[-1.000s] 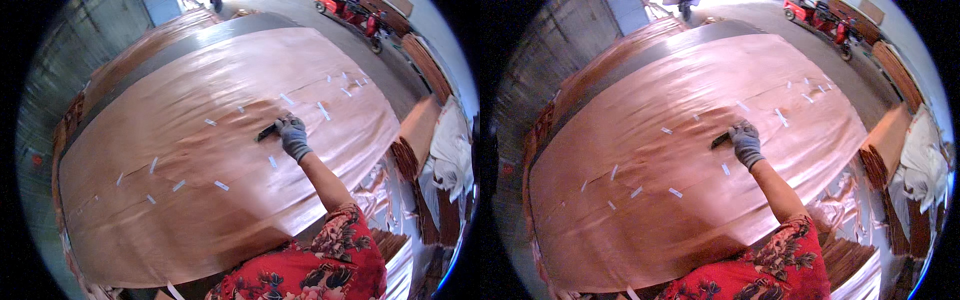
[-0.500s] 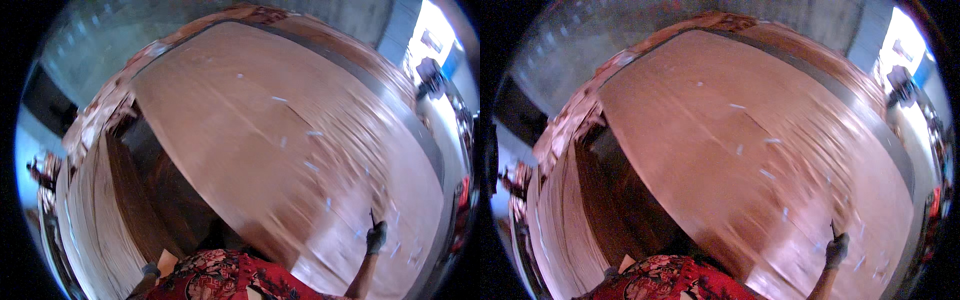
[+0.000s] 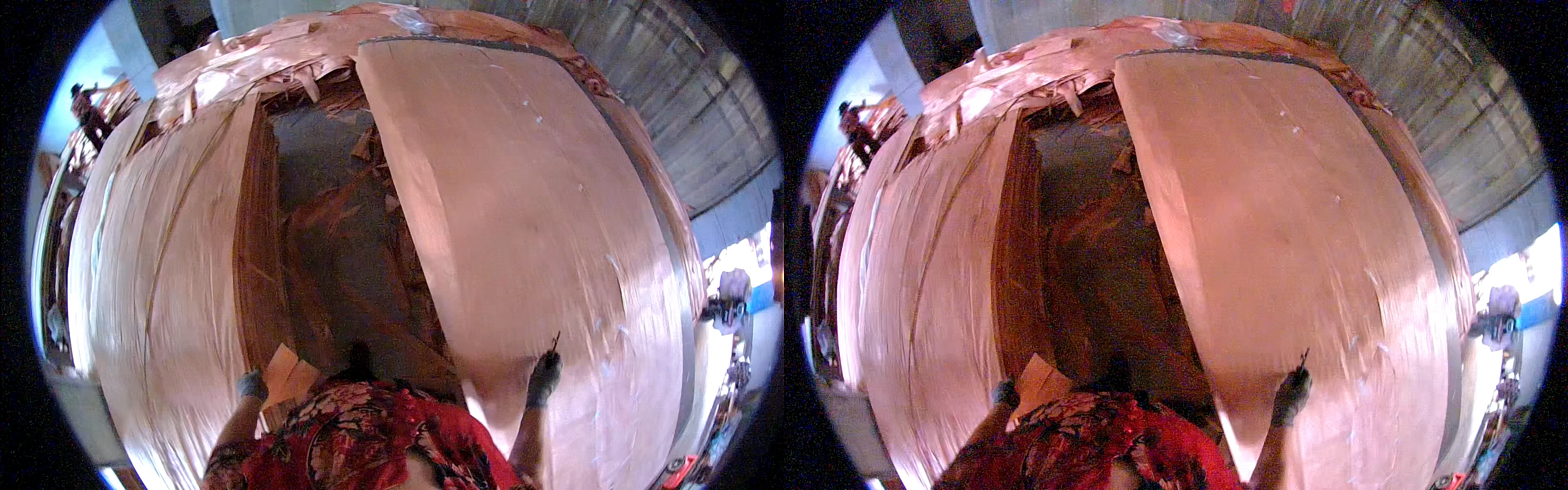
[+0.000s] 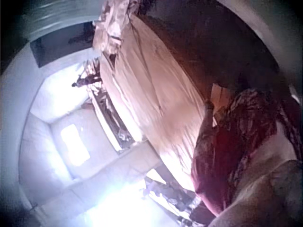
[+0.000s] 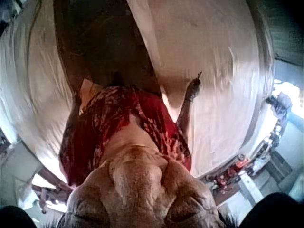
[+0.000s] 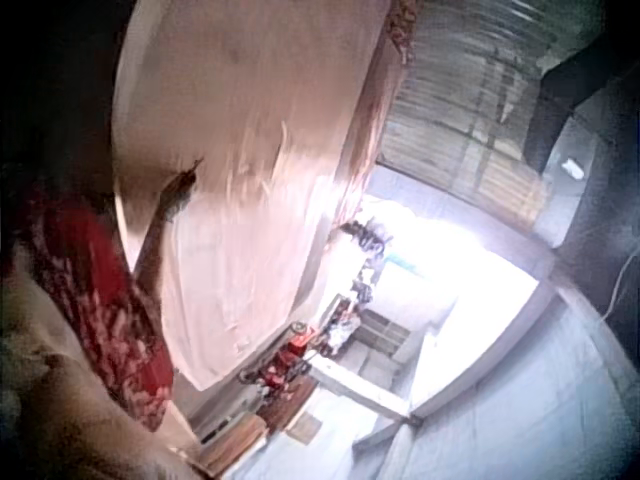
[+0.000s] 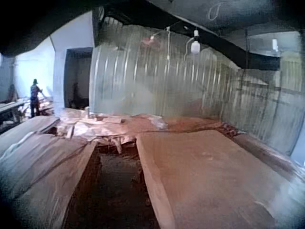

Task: The person measures and marks a large sheet of light brown material using a measuring tape and a knife. They then cut the material and apply small white adhesive strips to secure overlapping sections. The person continues to cut and align the material, preparing it for assembly.

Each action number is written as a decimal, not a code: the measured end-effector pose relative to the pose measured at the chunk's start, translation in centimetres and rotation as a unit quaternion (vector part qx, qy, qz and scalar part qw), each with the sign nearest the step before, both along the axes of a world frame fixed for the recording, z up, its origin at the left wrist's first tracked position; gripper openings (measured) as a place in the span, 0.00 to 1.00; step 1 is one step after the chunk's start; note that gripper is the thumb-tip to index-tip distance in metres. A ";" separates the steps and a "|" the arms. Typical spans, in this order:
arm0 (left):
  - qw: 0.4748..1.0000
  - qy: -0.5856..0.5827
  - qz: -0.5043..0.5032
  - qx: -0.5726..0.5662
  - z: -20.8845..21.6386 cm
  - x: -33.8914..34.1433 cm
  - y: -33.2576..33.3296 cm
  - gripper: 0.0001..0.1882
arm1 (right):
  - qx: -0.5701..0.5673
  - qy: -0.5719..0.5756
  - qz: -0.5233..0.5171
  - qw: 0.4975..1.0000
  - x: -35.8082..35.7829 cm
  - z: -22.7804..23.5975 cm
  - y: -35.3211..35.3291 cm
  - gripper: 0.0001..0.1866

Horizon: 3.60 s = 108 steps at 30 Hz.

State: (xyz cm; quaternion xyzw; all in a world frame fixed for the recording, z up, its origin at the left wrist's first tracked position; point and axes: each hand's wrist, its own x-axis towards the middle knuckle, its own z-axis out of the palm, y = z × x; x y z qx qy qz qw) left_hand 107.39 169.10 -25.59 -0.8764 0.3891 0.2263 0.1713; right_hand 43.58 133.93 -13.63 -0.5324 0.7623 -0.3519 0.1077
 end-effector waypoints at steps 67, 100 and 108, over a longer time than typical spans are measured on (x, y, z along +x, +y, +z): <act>0.940 -0.107 -0.324 -0.019 5.7 60.1 -110.8 0.35 | 0.107 0.086 -0.274 0.952 53.9 6.7 -65.5 0.10; 0.656 0.297 -0.669 -0.185 11.3 4.2 -133.9 0.36 | 0.111 0.115 -0.425 0.891 16.1 2.9 -78.0 0.09; 0.574 0.250 -0.746 -0.229 13.1 1.4 -133.5 0.34 | 0.206 0.068 -0.688 0.692 11.0 5.0 -64.5 0.19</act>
